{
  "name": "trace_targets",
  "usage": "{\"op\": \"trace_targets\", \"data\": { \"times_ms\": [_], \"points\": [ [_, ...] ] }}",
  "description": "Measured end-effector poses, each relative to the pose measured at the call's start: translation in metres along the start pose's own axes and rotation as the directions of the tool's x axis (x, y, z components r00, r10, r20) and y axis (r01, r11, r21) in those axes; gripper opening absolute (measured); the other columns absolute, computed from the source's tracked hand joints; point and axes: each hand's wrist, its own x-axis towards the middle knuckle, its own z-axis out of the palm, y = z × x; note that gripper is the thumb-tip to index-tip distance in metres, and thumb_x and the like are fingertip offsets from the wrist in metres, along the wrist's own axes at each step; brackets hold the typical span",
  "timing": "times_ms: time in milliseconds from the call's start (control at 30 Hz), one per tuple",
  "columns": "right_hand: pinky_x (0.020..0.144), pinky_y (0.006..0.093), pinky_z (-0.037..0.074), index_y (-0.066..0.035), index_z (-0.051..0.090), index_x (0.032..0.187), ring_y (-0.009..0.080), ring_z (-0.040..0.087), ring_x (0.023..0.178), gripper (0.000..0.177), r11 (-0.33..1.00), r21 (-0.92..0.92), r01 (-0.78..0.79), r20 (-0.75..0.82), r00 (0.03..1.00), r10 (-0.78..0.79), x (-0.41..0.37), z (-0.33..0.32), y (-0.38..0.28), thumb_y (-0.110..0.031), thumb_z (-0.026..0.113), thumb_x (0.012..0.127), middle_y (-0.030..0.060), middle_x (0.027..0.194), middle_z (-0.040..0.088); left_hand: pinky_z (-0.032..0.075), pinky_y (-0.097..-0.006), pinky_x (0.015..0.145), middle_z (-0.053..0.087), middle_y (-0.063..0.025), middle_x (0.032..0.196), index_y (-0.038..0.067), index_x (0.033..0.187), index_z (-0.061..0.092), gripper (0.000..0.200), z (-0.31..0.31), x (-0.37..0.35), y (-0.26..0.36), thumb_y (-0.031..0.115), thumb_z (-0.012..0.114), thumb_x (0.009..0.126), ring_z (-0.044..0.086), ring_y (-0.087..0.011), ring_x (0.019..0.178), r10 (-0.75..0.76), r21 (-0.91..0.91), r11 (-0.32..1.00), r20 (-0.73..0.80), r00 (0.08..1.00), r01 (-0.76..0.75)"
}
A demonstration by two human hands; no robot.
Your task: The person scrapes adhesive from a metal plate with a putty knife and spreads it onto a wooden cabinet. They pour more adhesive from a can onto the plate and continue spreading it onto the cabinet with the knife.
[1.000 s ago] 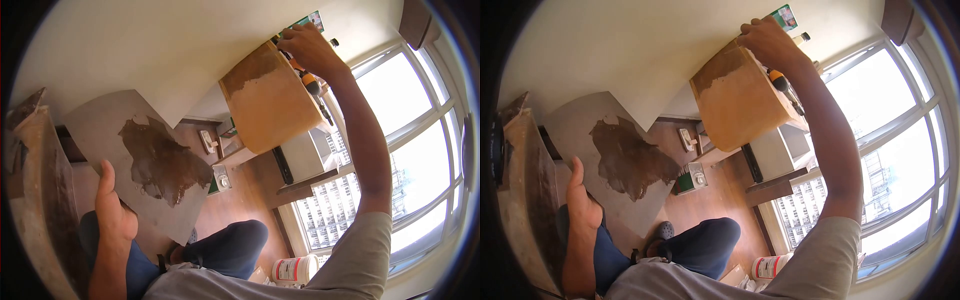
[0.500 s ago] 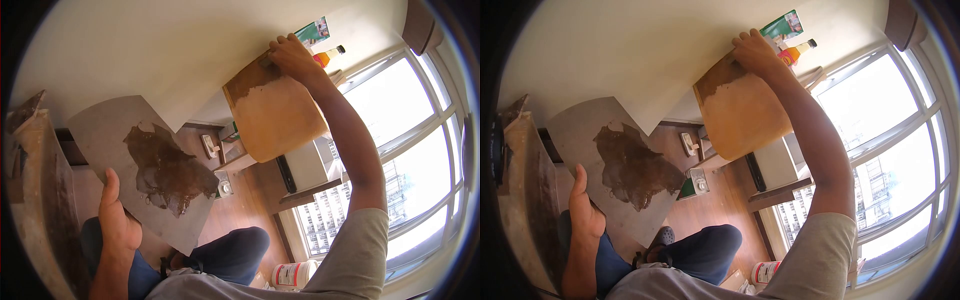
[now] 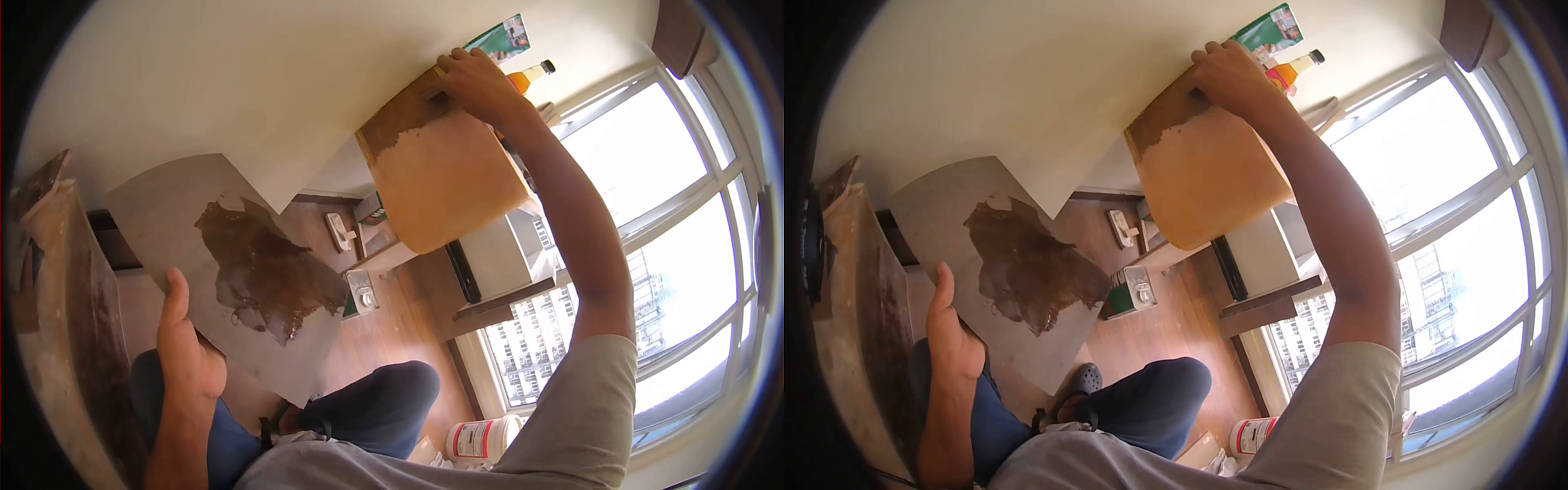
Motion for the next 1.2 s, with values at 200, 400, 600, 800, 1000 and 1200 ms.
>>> {"op": "trace_targets", "data": {
  "times_ms": [200,400,600,800,1000,1200],
  "points": [
    [0.086,0.036,0.047,-0.012,0.073,0.087,0.0205,0.059,0.105,0.009,1.0,0.008,0.024,0.127,0.992,-0.025,-0.038,-0.018,-0.028,-0.007,0.066,0.083,0.0019,0.104,0.065,0.044,-0.0394,0.109,0.057,-0.0063,0.141,0.002,0.143,0.049,0.051,-0.003,0.003,-0.002,0.035,0.057,0.105,0.055,-0.0237,0.127,0.013,-0.011,1.0,0.019,1.0,-0.013],
    [0.085,0.0347,0.046,-0.014,0.074,0.09,0.0195,0.058,0.103,0.011,0.995,0.056,0.088,0.284,0.954,-0.1,-0.107,-0.07,-0.067,-0.009,0.066,0.084,0.0016,0.103,0.063,0.044,-0.0386,0.109,0.057,-0.0062,0.14,0.003,0.142,0.05,0.05,-0.003,0.002,-0.002,0.035,0.057,0.105,0.055,-0.0232,0.126,0.012,-0.025,1.0,0.022,1.0,-0.011],
    [0.089,0.0379,0.047,-0.01,0.073,0.105,0.0212,0.058,0.102,0.027,0.977,0.215,0.002,0.156,0.987,-0.037,-0.147,-0.123,-0.062,-0.002,0.067,0.08,0.0041,0.103,0.063,0.044,-0.0391,0.108,0.057,-0.0062,0.139,0.003,0.142,0.05,0.049,-0.007,0.001,-0.001,0.035,0.057,0.105,0.055,-0.0241,0.126,0.035,-0.009,0.999,0.026,0.999,-0.035],
    [0.083,0.0383,0.049,-0.008,0.07,0.113,0.0246,0.062,0.095,0.028,0.957,0.266,-0.118,-0.263,0.946,0.189,-0.142,-0.149,-0.044,-0.008,0.064,0.085,0.0068,0.099,0.063,0.043,-0.0412,0.11,0.057,-0.0074,0.141,0.004,0.143,0.05,0.052,-0.003,0.004,-0.007,0.038,0.056,0.104,0.055,-0.0262,0.127,-0.007,-0.041,0.999,0.105,0.994,0.012],
    [0.073,0.0378,0.051,0.002,0.07,0.103,0.0342,0.065,0.081,0.016,0.212,0.974,0.077,-0.195,0.763,0.616,-0.1,-0.153,-0.179,0.003,0.062,0.089,0.0165,0.091,0.066,0.043,-0.0463,0.112,0.056,-0.01,0.142,0.006,0.145,0.047,0.059,0.005,-0.007,-0.002,0.049,0.05,0.104,0.053,-0.0285,0.132,0.095,0.115,0.987,0.133,0.987,-0.111],
    [0.075,0.0404,0.049,0.003,0.068,0.101,0.0377,0.062,0.084,0.013,0.07,0.997,-0.017,-0.043,0.643,0.764,-0.084,-0.113,-0.239,0.0,0.061,0.09,0.0176,0.091,0.066,0.044,-0.0459,0.11,0.054,-0.0087,0.144,0.006,0.146,0.044,0.056,0.003,-0.014,0.001,0.046,0.045,0.107,0.054,-0.0273,0.13,0.038,-0.015,0.999,0.502,0.864,-0.035]
  ]
}}
